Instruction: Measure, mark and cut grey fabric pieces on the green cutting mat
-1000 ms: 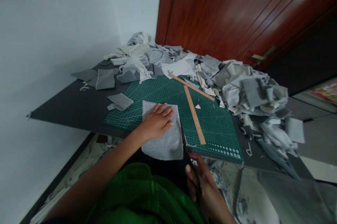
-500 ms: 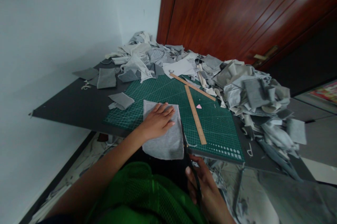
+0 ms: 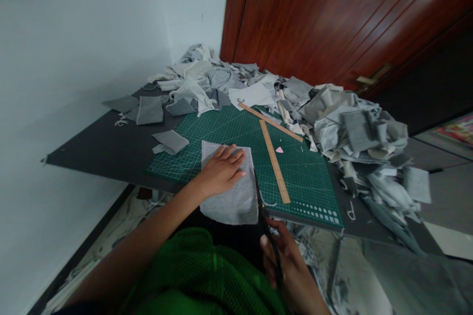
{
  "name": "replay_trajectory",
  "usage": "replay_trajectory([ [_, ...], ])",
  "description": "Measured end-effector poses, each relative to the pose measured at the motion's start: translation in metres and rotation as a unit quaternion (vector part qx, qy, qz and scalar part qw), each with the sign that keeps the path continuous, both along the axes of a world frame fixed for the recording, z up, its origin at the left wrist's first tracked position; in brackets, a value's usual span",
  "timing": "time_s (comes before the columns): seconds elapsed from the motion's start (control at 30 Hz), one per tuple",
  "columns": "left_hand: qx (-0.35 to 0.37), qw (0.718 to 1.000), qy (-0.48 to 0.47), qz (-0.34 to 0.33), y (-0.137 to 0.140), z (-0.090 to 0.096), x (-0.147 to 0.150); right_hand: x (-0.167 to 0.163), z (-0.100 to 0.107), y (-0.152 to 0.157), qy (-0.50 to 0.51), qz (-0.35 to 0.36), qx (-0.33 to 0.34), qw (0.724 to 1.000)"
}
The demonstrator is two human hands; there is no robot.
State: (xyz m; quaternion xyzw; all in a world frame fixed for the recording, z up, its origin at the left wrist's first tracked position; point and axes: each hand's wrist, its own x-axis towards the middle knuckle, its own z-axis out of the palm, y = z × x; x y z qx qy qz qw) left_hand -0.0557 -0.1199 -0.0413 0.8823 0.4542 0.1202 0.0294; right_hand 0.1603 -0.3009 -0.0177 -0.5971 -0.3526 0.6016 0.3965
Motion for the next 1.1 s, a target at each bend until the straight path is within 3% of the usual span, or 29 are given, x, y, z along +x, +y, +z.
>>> replay_trajectory([
  [1.1,-0.008,1.0,0.004,0.003,-0.001,0.003,0.001,0.009,-0.015,0.0,0.0,0.062,0.01,0.998],
])
